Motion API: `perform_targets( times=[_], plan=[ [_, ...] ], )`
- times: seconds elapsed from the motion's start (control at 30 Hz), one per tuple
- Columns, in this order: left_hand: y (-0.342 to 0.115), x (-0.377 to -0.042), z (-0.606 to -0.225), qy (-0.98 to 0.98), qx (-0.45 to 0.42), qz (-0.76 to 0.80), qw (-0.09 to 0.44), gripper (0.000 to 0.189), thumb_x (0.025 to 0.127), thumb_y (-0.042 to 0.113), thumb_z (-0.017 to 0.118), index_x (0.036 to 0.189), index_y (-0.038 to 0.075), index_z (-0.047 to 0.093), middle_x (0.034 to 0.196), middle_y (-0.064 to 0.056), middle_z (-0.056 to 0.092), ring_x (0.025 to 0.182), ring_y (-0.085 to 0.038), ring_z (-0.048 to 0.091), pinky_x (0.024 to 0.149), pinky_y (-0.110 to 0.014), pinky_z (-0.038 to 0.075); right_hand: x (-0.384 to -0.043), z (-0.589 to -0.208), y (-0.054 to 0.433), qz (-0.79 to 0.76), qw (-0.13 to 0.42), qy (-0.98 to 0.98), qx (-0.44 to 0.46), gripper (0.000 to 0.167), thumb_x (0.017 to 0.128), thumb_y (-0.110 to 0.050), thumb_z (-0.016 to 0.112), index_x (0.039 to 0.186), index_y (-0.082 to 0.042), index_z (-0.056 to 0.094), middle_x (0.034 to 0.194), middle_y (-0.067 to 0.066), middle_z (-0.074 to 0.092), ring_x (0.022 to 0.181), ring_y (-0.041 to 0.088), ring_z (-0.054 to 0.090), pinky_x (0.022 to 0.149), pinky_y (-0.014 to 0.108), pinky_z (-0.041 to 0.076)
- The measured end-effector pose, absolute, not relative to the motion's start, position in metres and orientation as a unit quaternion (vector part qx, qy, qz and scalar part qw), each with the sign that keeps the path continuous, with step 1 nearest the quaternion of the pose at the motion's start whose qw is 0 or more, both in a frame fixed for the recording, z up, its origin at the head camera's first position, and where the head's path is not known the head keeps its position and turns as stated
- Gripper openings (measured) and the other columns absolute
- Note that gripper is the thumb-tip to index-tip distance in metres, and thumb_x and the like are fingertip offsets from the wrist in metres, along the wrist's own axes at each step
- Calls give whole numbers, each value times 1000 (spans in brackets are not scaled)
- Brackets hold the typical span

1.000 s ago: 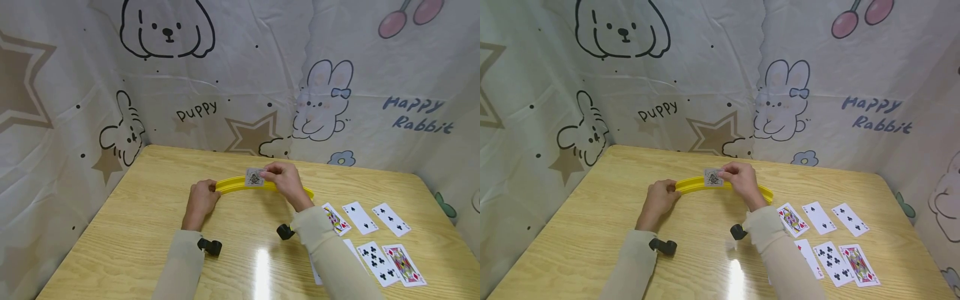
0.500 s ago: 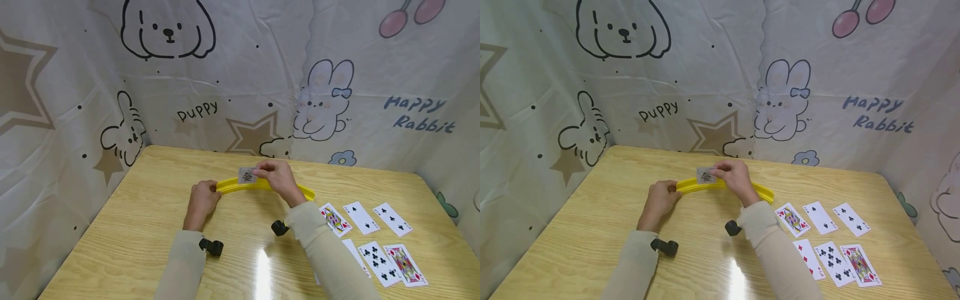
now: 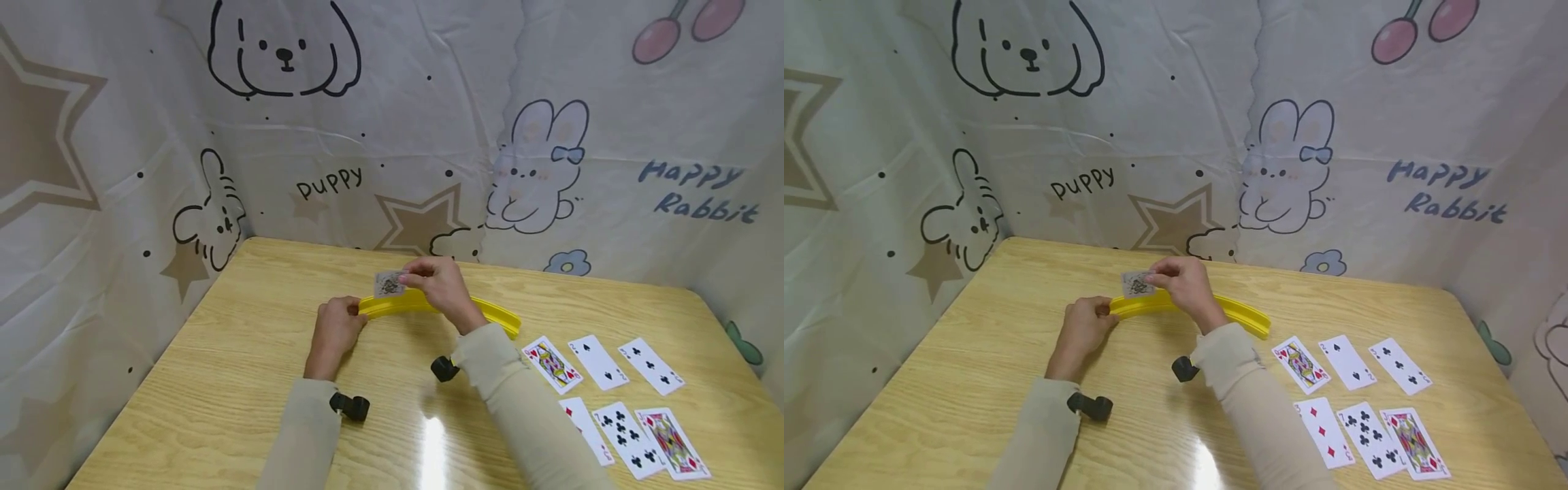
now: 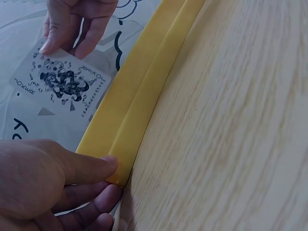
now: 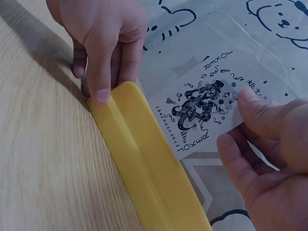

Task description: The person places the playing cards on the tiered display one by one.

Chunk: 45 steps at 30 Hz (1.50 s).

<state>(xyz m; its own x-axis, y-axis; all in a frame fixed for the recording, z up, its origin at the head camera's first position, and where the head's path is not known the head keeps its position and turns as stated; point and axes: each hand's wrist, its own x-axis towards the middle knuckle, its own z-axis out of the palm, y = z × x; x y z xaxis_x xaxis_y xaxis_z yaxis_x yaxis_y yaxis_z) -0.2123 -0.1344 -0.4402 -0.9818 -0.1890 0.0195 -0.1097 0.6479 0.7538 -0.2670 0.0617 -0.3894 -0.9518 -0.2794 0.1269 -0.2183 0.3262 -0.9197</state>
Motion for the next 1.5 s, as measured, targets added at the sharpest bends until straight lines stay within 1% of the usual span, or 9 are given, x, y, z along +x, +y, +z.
perform_targets(
  times=[0.17,0.47,0.73,1.03,1.23,1.3,1.5],
  plan=[
    [-135,-212,-440,-905,83,-415,53,34,88,6,76,120,-4,70,103,-15,72,96,-24,67,86,-40,54,-268,-387,56,-554,21,816,-163,8,91,-14,75,93,-6,77,94,5,72,86,24,61,73,35,47],
    [-135,-213,-439,-904,91,-413,52,33,88,7,76,119,-2,71,102,-12,72,97,-25,65,87,-41,53,-273,-385,50,-547,19,816,-187,7,91,-14,74,92,-8,77,96,3,72,89,23,62,76,35,49],
    [-135,-215,-437,-903,90,-418,52,32,88,6,76,119,-1,71,101,-12,72,95,-23,65,85,-39,54,-277,-384,47,-539,23,820,-193,7,91,-13,75,92,-7,78,95,3,72,87,24,62,74,34,50],
    [-136,-215,-437,-903,80,-419,48,33,87,4,77,119,-3,71,101,-12,72,93,-23,66,85,-39,54,-278,-392,47,-550,41,815,-176,6,90,-11,76,92,-6,77,95,5,71,87,24,61,74,33,50],
    [-136,-212,-438,-907,85,-411,45,34,88,6,77,120,-3,70,102,-12,72,93,-22,66,85,-39,54,-278,-398,45,-550,42,816,-171,7,90,-12,76,92,-6,77,94,5,71,86,24,62,73,33,51],
    [-136,-211,-439,-907,85,-409,45,34,88,6,77,120,-3,70,102,-13,72,93,-22,66,85,-39,54,-278,-400,45,-549,44,818,-170,8,90,-13,76,94,-6,77,95,5,71,86,23,62,73,33,51],
    [-136,-211,-441,-909,81,-406,53,35,87,5,77,120,-3,70,102,-13,72,93,-22,67,83,-39,55,-276,-401,53,-536,43,826,-169,24,92,-18,75,113,-6,74,105,4,71,92,22,64,80,35,53]
  ],
)
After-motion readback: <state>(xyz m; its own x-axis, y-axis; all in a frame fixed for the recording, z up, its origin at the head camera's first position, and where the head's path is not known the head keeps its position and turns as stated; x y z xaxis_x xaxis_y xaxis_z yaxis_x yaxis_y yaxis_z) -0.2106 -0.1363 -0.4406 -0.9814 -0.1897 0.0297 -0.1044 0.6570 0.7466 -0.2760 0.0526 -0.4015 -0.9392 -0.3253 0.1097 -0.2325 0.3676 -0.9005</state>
